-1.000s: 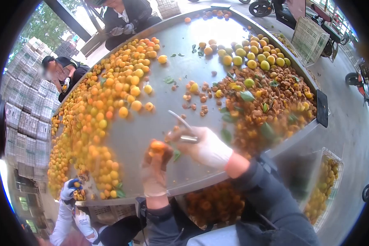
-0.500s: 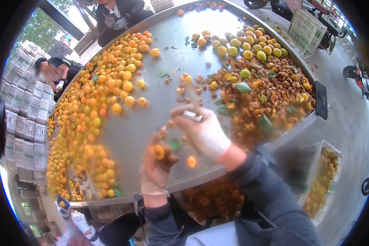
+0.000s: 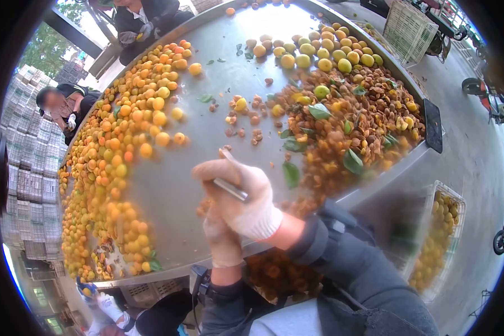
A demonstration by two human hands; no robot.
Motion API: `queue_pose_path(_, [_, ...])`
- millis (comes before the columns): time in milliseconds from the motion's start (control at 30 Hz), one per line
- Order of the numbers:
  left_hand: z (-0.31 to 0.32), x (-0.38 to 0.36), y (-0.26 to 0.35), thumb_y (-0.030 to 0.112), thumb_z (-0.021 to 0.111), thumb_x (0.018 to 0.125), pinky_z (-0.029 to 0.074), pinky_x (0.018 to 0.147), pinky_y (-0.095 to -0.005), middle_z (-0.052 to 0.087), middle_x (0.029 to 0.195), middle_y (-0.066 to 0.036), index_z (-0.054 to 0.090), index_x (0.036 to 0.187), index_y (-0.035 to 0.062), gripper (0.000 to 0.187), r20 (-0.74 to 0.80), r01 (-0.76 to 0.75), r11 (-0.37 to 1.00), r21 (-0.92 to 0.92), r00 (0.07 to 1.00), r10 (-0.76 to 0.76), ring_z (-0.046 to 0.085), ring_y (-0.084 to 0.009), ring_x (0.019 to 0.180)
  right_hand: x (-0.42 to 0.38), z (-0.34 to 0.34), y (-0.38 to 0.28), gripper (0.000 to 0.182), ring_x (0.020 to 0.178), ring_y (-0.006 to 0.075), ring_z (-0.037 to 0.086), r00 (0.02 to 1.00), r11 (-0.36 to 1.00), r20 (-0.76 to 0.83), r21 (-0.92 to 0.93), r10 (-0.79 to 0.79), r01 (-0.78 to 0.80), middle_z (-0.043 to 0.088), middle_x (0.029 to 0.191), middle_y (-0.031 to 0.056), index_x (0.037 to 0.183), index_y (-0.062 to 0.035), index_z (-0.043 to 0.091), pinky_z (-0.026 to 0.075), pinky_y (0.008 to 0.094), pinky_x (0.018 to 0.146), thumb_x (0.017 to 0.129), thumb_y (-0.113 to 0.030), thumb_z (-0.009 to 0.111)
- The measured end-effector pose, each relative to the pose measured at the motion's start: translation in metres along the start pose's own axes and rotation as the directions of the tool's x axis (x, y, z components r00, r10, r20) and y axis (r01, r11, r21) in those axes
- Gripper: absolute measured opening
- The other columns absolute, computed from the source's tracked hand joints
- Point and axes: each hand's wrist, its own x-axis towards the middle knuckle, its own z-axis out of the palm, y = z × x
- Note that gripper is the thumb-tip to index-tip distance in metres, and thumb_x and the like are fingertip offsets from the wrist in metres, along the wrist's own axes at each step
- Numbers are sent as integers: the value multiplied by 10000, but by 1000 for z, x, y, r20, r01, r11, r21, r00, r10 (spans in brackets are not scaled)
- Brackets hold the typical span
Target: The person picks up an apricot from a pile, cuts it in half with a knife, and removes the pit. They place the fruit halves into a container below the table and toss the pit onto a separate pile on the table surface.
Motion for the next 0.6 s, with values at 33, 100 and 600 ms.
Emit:
queue_pose_path(33, [-3,1,-9,286,468,984,552,658,-341,628,1017,-110,531,1249,-44,428,6,-82,994,66,997,82,607,-156,796,0,2,2,138,711,75,579,1000,998,-4,51,23,-23,646,815,25,947,-29,661,469,221,631,867,49,579])
queue_pose_path(100, [-5,2,-11,272,454,982,546,639,-329,628,1031,-109,524,1256,-41,422,19,-164,978,133,987,163,596,-141,782,6,3,17,154,625,77,552,991,993,-76,-31,-112,110,613,756,11,978,-39,653,448,223,552,878,36,563])
queue_pose_path(600, [-27,22,14,426,467,978,432,528,-248,557,839,-13,452,1366,95,511,-64,69,997,15,996,-68,450,-94,541,22,-15,33,190,460,108,430,681,582,-68,585,729,-565,511,658,-8,1065,-99,607,338,256,399,887,-62,554])
